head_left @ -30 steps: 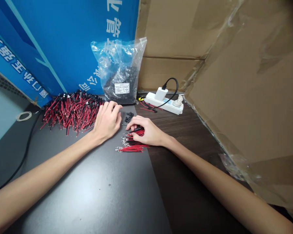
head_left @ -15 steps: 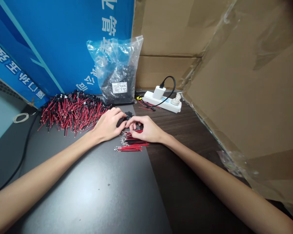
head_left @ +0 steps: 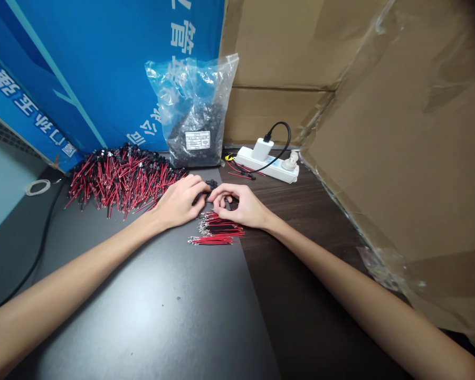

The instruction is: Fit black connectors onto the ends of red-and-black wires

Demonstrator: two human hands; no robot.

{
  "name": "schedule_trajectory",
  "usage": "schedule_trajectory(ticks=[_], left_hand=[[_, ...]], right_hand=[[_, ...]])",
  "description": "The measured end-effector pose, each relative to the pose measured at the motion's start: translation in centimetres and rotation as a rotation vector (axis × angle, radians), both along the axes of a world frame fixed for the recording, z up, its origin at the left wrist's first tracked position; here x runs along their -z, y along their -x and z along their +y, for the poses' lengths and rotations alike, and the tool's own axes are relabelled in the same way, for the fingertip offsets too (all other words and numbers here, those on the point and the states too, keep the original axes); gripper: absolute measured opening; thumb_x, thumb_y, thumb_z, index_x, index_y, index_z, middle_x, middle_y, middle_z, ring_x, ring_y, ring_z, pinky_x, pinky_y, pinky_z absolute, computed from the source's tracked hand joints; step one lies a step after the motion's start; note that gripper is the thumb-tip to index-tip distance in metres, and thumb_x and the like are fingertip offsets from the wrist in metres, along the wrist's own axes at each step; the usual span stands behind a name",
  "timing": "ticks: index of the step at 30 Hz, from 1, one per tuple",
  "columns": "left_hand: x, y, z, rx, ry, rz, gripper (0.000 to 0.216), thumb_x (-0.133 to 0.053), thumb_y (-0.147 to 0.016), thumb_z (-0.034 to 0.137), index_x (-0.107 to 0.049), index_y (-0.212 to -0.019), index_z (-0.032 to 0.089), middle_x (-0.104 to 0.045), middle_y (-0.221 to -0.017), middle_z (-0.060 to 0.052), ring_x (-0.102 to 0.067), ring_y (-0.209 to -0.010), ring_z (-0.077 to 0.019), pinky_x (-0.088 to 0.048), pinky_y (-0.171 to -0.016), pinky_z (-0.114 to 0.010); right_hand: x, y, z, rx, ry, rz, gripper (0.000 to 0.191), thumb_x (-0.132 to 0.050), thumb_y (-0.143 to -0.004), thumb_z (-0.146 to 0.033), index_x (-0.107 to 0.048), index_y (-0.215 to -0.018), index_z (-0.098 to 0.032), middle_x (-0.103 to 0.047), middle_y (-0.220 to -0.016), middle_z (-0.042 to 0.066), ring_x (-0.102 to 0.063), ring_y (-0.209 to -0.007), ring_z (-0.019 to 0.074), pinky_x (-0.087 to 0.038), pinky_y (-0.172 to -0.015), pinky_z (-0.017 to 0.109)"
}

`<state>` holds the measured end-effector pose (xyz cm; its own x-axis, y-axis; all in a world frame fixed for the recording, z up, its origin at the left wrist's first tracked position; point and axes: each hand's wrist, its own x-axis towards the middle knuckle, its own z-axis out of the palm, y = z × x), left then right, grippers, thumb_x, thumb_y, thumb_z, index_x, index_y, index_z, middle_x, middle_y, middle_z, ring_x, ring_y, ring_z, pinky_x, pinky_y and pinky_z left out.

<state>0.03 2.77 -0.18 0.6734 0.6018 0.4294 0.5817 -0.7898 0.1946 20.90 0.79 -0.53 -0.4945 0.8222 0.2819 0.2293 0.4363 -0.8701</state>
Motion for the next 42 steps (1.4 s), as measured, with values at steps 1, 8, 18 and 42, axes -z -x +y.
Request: schedule_trajectory(ticks=[1, 8, 18, 42], left_hand=[[0.0, 0.0, -0.1, -0.002, 0.001, -0.023, 0.019, -0.045, -0.093, 0.015, -0.063, -0.099, 0.015, -0.066, -0.098, -0.010, -0.061, -0.091, -0.0228, -0.052, -0.082, -0.038], [0.1, 0.0, -0.3, -0.026, -0.021, -0.205, 0.019, -0.047, -0.091, 0.011, -0.061, -0.103, 0.015, -0.064, -0.100, -0.009, -0.063, -0.087, -0.0185, -0.054, -0.076, -0.033], [-0.1, -0.1, -0.5, -0.021, -0.109, -0.278, 0.018, -0.049, -0.087, 0.008, -0.064, -0.095, 0.015, -0.063, -0.098, -0.008, -0.063, -0.086, -0.0175, -0.055, -0.077, -0.033], [-0.7, 0.1, 0.0, -0.129, 0.072, -0.418, 0.021, -0.051, -0.081, 0.010, -0.070, -0.086, 0.017, -0.070, -0.088, -0.005, -0.061, -0.070, -0.0152, -0.050, -0.064, -0.031]], right_hand=[[0.0, 0.0, 0.0, 0.004, 0.006, 0.005, 0.019, -0.063, -0.073, -0.018, -0.067, -0.092, -0.015, -0.067, -0.073, 0.000, -0.058, -0.065, 0.0123, -0.045, -0.064, 0.028], [0.6, -0.3, 0.8, 0.122, 0.065, 0.155, 0.023, -0.074, -0.077, -0.034, -0.066, -0.092, -0.018, -0.071, -0.087, 0.005, -0.065, -0.076, 0.0149, -0.052, -0.068, 0.030], [1.6, -0.6, 1.6, 0.170, 0.263, 0.358, 0.052, -0.089, -0.063, -0.049, -0.063, -0.097, -0.019, -0.073, -0.086, 0.004, -0.071, -0.075, 0.0168, -0.060, -0.081, 0.037], [1.2, 0.3, 0.1, 0.231, -0.252, -0.229, 0.014, -0.058, -0.092, -0.014, -0.069, -0.099, -0.020, -0.071, -0.090, 0.005, -0.058, -0.083, 0.0201, -0.047, -0.078, 0.035]])
